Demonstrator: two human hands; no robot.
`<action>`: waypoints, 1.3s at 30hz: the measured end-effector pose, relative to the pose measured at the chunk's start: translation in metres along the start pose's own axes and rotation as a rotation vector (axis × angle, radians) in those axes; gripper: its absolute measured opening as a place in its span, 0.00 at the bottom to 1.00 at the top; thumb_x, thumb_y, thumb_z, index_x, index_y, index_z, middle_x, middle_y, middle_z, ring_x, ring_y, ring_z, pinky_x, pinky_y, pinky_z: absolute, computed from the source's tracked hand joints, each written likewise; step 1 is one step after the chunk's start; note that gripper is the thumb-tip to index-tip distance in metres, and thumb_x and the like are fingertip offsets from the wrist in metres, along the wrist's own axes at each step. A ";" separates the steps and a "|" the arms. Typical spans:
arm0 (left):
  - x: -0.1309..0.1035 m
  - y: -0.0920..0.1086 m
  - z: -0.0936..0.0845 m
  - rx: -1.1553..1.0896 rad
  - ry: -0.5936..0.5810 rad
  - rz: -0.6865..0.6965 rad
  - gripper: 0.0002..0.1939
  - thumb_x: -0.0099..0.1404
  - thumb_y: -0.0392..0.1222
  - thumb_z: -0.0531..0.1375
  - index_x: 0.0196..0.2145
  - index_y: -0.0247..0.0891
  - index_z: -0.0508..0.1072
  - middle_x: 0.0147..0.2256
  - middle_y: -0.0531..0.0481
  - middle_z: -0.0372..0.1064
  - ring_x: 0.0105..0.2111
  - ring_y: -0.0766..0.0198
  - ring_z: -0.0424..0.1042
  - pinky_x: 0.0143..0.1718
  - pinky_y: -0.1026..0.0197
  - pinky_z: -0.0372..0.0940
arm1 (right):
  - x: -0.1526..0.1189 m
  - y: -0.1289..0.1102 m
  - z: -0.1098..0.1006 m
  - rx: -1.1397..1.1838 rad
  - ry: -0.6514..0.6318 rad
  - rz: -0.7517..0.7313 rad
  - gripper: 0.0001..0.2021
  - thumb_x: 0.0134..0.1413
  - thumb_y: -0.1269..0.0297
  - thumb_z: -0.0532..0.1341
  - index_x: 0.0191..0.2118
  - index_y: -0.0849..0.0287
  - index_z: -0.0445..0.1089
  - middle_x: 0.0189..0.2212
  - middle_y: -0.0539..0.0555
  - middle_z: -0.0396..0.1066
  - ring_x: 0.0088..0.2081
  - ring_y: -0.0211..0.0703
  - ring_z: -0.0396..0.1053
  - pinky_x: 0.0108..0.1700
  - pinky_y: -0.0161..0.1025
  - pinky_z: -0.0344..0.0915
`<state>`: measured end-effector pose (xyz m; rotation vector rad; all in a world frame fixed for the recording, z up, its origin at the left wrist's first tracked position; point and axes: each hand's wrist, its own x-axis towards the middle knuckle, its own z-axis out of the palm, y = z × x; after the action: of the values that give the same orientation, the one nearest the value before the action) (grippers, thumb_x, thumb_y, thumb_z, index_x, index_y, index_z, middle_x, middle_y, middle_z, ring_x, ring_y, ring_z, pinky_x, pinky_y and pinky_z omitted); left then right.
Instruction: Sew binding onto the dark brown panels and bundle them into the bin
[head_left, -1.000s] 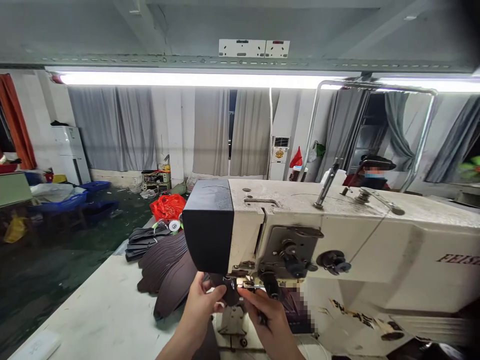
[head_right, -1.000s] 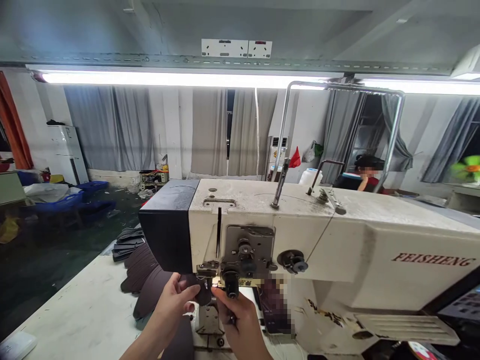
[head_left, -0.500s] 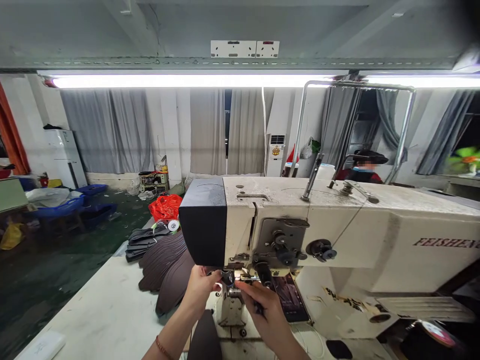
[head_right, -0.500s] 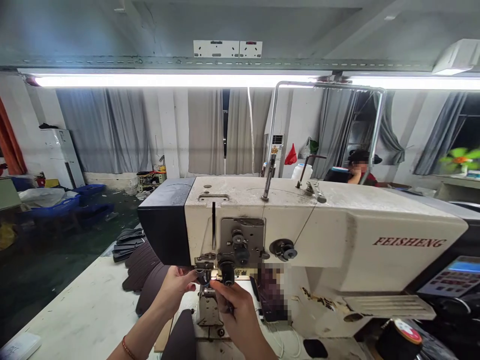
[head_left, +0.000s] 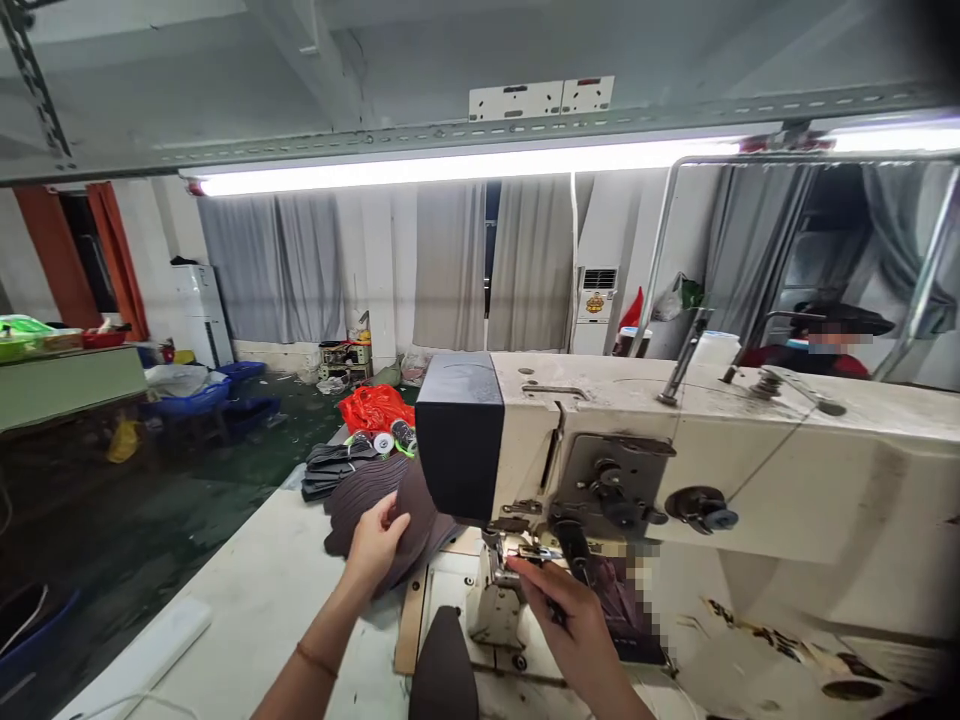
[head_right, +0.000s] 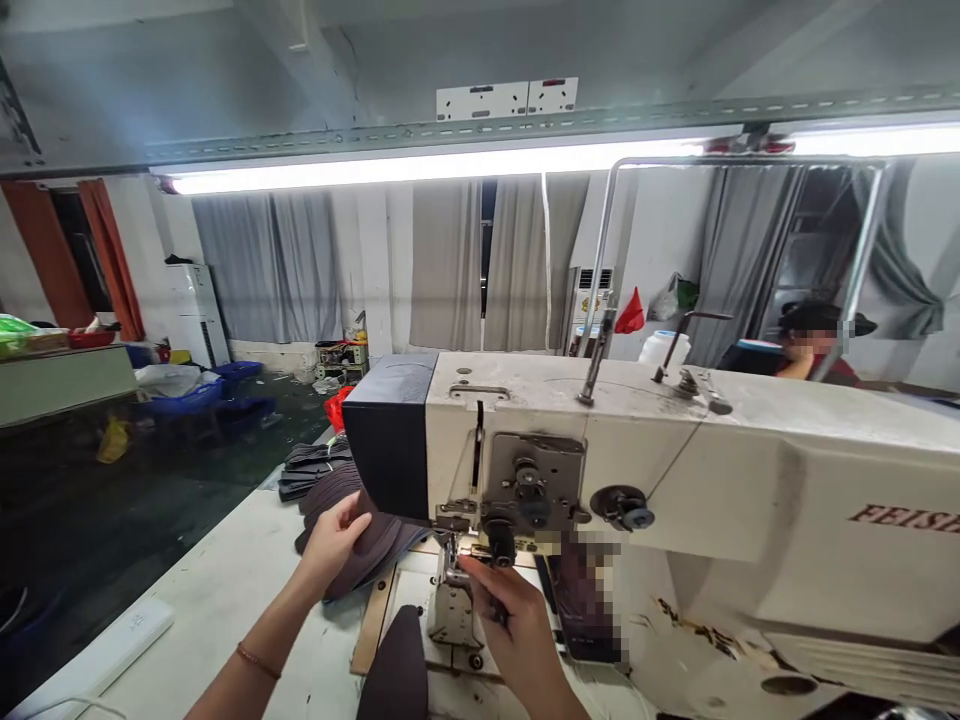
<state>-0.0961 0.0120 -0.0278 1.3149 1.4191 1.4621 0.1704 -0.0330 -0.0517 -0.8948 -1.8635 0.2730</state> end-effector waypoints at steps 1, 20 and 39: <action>0.001 -0.010 -0.016 0.102 0.002 0.000 0.16 0.51 0.39 0.61 0.40 0.35 0.75 0.27 0.49 0.71 0.33 0.57 0.69 0.39 0.58 0.63 | 0.001 -0.001 0.000 -0.001 0.013 -0.002 0.14 0.59 0.69 0.55 0.48 0.55 0.72 0.30 0.55 0.75 0.30 0.40 0.73 0.34 0.34 0.70; -0.122 -0.054 0.031 0.981 -0.247 -0.007 0.25 0.45 0.37 0.66 0.44 0.32 0.72 0.45 0.37 0.67 0.48 0.40 0.62 0.48 0.44 0.57 | 0.000 -0.005 0.001 -0.011 -0.011 0.016 0.14 0.60 0.68 0.55 0.49 0.55 0.71 0.31 0.55 0.75 0.32 0.40 0.72 0.34 0.34 0.69; -0.070 0.047 0.042 -0.218 -0.288 -0.282 0.16 0.46 0.45 0.68 0.30 0.36 0.71 0.23 0.57 0.64 0.22 0.71 0.63 0.24 0.68 0.59 | -0.002 0.001 0.003 0.049 0.058 -0.035 0.16 0.57 0.72 0.57 0.49 0.54 0.72 0.36 0.57 0.76 0.37 0.42 0.75 0.38 0.34 0.71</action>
<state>-0.0313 -0.0510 -0.0001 1.0887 1.1669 1.1523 0.1688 -0.0328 -0.0552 -0.8276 -1.8092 0.2676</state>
